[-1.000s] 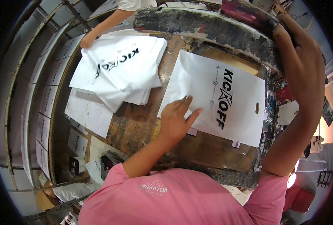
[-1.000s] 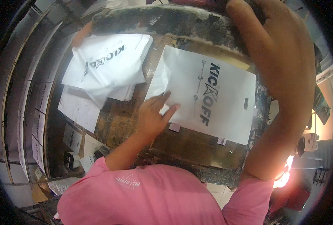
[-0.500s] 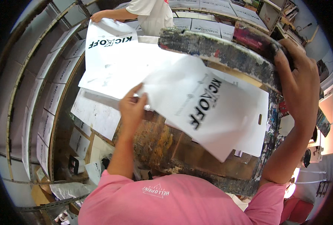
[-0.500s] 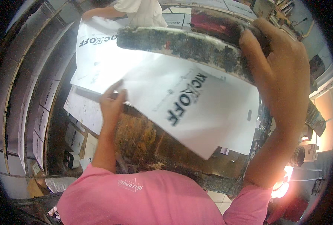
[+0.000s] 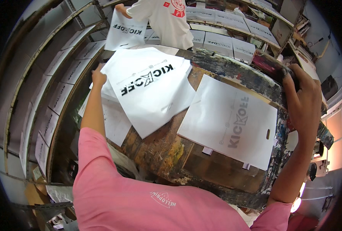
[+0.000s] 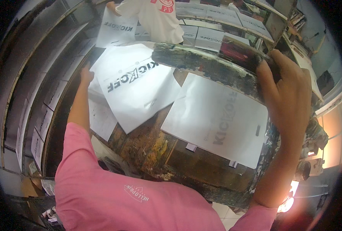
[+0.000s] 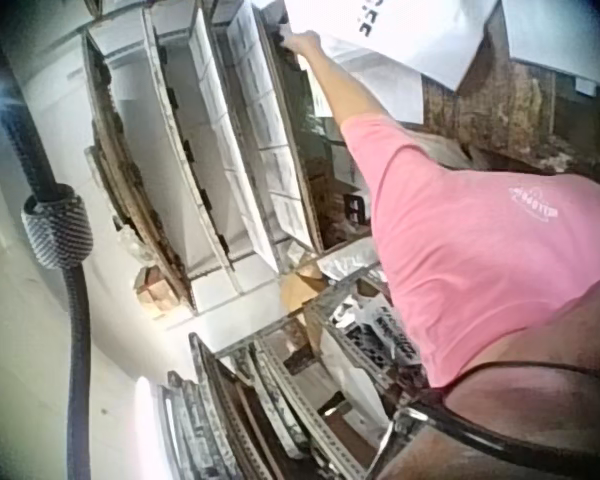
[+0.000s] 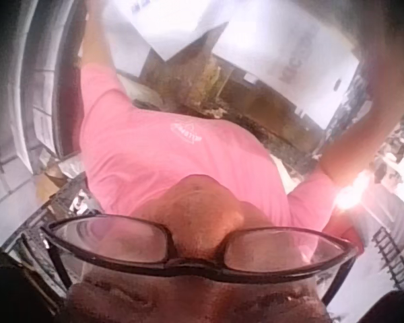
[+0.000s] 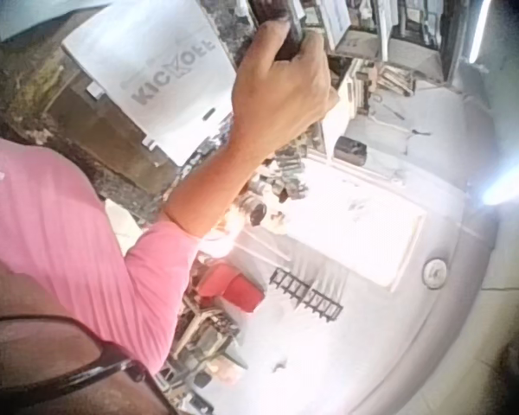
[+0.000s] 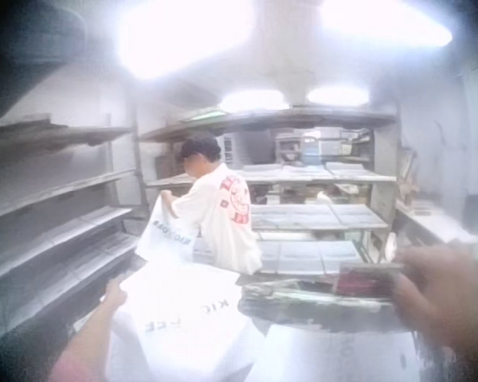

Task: The person performs screen printing on white bags by placing each bag onto a flat surface and pulling a squeegee across a mesh screen to apply black ink.

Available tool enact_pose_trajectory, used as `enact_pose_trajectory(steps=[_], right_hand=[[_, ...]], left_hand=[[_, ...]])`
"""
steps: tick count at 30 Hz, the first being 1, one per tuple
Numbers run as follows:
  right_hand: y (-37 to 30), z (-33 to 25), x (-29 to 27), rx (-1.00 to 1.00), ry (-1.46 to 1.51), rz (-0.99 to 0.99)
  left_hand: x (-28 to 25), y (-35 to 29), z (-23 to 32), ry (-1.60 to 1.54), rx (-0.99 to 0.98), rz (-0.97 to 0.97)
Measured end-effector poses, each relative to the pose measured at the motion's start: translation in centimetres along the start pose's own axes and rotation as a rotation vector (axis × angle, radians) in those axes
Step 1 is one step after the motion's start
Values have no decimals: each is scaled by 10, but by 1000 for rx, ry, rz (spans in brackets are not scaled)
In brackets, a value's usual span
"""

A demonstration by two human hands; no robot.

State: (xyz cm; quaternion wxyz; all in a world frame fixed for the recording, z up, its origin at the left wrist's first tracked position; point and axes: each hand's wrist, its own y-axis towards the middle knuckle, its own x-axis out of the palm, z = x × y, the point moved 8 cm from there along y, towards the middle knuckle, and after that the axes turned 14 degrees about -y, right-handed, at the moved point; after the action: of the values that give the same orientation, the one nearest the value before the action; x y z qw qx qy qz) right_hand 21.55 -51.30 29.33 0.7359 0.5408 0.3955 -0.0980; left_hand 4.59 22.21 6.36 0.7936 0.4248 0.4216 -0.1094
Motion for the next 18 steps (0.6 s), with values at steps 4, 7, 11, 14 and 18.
enact_pose_trajectory(steps=[4, 7, 11, 14, 18], right_hand=[[-3, 0, 2, 25, -61, -36], [-22, -6, 5, 52, -32, -38], [-104, -30, 35, -72, -80, -225], [-181, -41, 59, -187, 79, -623], [-249, -48, 105, -172, 243, -727]], left_hand=[[-34, -52, 199, -537, 69, 60], [-44, -198, 348, -1594, -62, -828], [-112, -317, 407, -2278, -339, -988], [-87, -372, 392, -2284, -904, -1011], [-19, -441, 345, -1897, -1146, -1119]])
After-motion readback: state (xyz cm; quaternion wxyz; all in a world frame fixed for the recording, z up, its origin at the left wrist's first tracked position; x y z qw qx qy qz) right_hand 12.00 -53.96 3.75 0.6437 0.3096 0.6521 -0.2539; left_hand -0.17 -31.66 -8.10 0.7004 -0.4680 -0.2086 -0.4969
